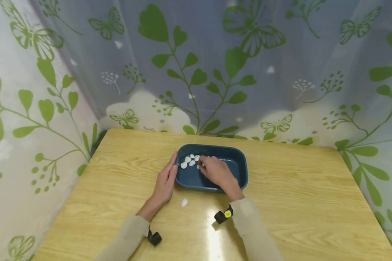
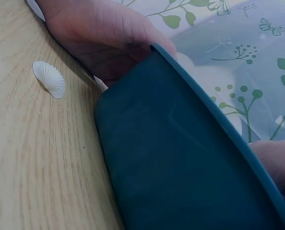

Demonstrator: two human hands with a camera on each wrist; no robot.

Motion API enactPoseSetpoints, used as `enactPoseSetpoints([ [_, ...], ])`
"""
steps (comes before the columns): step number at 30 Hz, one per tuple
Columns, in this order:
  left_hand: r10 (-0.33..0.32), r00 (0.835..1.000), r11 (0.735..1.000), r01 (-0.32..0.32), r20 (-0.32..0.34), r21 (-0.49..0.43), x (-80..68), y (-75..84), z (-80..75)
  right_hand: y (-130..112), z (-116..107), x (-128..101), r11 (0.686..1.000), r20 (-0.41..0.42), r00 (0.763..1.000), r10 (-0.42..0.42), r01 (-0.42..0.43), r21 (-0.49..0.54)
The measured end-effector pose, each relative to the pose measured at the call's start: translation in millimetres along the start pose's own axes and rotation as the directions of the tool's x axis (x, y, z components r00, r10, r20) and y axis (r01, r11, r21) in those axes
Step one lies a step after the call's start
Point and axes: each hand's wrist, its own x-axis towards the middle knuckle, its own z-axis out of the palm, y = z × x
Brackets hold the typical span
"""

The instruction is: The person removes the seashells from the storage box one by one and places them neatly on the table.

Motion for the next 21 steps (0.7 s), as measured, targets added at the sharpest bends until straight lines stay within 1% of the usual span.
enactPoseSetpoints([
  [4,-0.007,1.000,1.000,0.007,0.001,-0.010,0.3,-1.2,0.1,0.5,-0.9,-1.8,1.000,0.004,1.000,-0.006,0.006,0.012],
  [8,-0.004,1.000,1.000,0.004,0.014,0.004,-0.4,-1.1,0.3,0.5,-2.1,-3.4,1.000,0.013,1.000,0.000,-0.001,0.020],
  [15,-0.018,0.999,1.000,0.017,0.038,0.020,-1.8,-1.2,0.5,-0.6,-3.9,-4.2,0.999,0.043,0.998,0.038,-0.038,0.002],
  [21,-0.022,0.999,0.999,0.021,0.039,0.025,0.0,-1.6,-0.9,0.3,-4.3,-1.7,1.000,0.055,0.998,0.010,-0.011,0.015],
])
